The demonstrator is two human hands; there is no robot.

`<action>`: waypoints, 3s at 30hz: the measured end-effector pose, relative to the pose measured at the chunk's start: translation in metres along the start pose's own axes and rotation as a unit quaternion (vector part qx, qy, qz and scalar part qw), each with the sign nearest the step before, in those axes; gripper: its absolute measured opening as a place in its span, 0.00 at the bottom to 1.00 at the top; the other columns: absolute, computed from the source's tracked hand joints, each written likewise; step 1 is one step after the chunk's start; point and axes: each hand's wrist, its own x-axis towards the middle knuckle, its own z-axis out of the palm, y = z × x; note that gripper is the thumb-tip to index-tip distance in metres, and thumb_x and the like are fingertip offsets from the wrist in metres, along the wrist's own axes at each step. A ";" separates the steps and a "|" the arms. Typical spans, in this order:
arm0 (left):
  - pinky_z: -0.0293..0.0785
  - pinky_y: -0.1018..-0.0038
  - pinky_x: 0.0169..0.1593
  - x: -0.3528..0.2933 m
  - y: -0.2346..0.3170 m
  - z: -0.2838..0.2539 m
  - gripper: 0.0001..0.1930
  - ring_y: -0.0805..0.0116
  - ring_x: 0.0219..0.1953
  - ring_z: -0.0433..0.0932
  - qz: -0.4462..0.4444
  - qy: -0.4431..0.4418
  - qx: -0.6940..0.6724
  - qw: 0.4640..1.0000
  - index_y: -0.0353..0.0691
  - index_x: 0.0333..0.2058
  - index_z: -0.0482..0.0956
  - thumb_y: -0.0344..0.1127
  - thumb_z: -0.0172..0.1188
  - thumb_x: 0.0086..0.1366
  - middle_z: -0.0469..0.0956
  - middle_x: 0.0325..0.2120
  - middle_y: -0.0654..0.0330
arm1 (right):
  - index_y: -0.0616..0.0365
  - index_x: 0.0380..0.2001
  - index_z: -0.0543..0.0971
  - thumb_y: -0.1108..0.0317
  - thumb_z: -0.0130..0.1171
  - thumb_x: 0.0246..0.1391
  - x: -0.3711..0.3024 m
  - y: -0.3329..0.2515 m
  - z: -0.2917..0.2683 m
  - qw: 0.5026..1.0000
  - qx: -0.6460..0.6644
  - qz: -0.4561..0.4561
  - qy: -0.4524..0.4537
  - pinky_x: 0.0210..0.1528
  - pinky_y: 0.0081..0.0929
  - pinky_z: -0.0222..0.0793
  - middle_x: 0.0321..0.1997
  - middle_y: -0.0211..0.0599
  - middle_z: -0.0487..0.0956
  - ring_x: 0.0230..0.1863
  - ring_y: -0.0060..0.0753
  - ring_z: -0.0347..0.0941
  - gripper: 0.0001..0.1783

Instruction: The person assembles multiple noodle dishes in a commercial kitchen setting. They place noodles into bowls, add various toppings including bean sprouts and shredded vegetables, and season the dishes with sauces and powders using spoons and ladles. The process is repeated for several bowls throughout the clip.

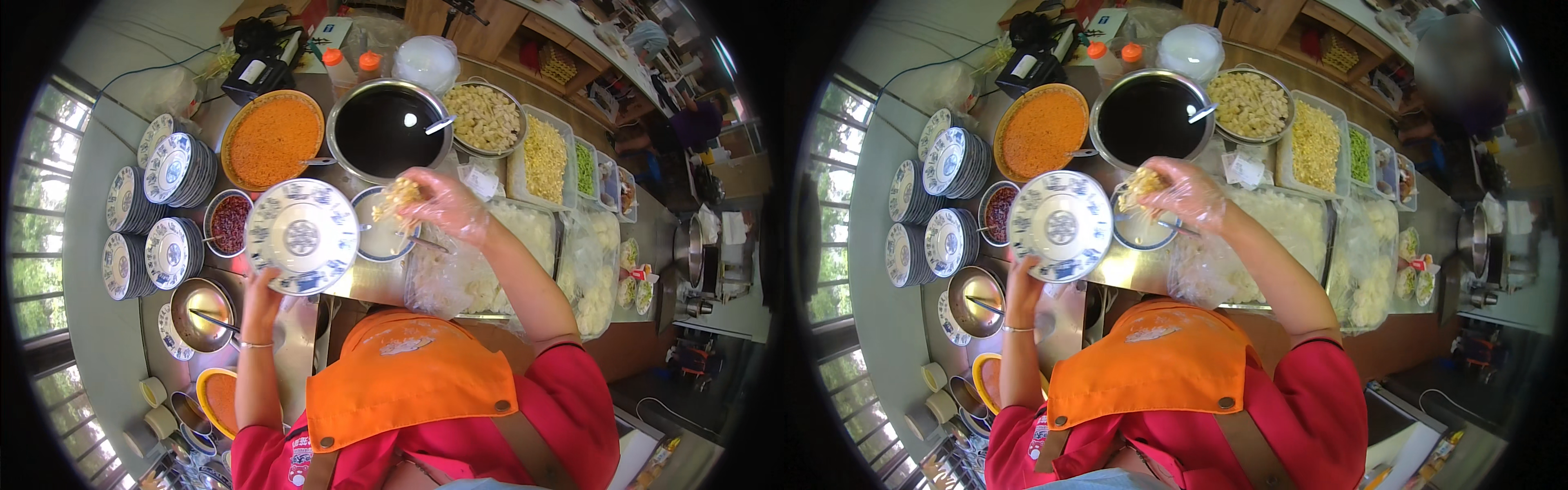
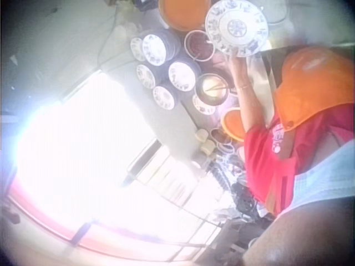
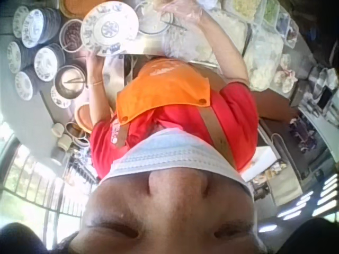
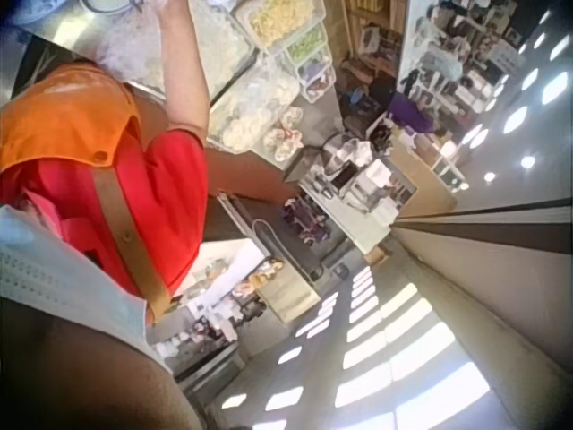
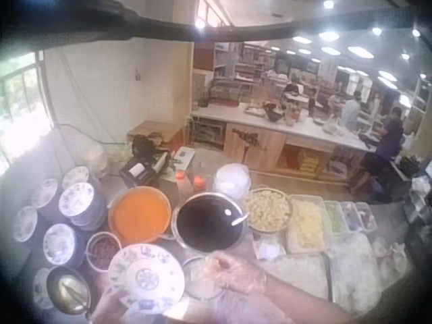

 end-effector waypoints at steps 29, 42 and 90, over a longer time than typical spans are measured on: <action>0.79 0.69 0.48 -0.010 -0.150 0.187 0.23 0.61 0.45 0.79 -0.107 -0.087 -0.027 0.990 0.27 0.54 0.65 0.18 0.50 0.57 0.76 0.47 0.48 | 0.53 0.49 0.76 0.71 0.56 0.51 0.106 0.090 -0.284 0.764 -0.623 0.059 0.155 0.57 0.39 0.68 0.62 0.52 0.67 0.58 0.54 0.69 0.20; 0.77 0.67 0.53 0.015 -0.145 0.209 0.24 0.59 0.49 0.77 -0.112 -0.131 -0.046 0.984 0.28 0.56 0.63 0.18 0.49 0.59 0.74 0.50 0.48 | 0.56 0.53 0.75 0.71 0.60 0.50 0.082 0.061 -0.297 0.890 -0.341 0.103 0.286 0.36 0.29 0.74 0.40 0.43 0.80 0.32 0.34 0.77 0.24; 0.67 0.61 0.61 -0.098 -0.158 0.157 0.32 0.56 0.58 0.70 -0.150 -0.171 0.030 0.973 0.34 0.61 0.62 0.24 0.54 0.54 0.70 0.57 0.53 | 0.56 0.52 0.71 0.67 0.54 0.54 -0.153 0.257 -0.057 0.700 -0.517 0.292 0.397 0.49 0.37 0.73 0.46 0.46 0.77 0.50 0.46 0.76 0.21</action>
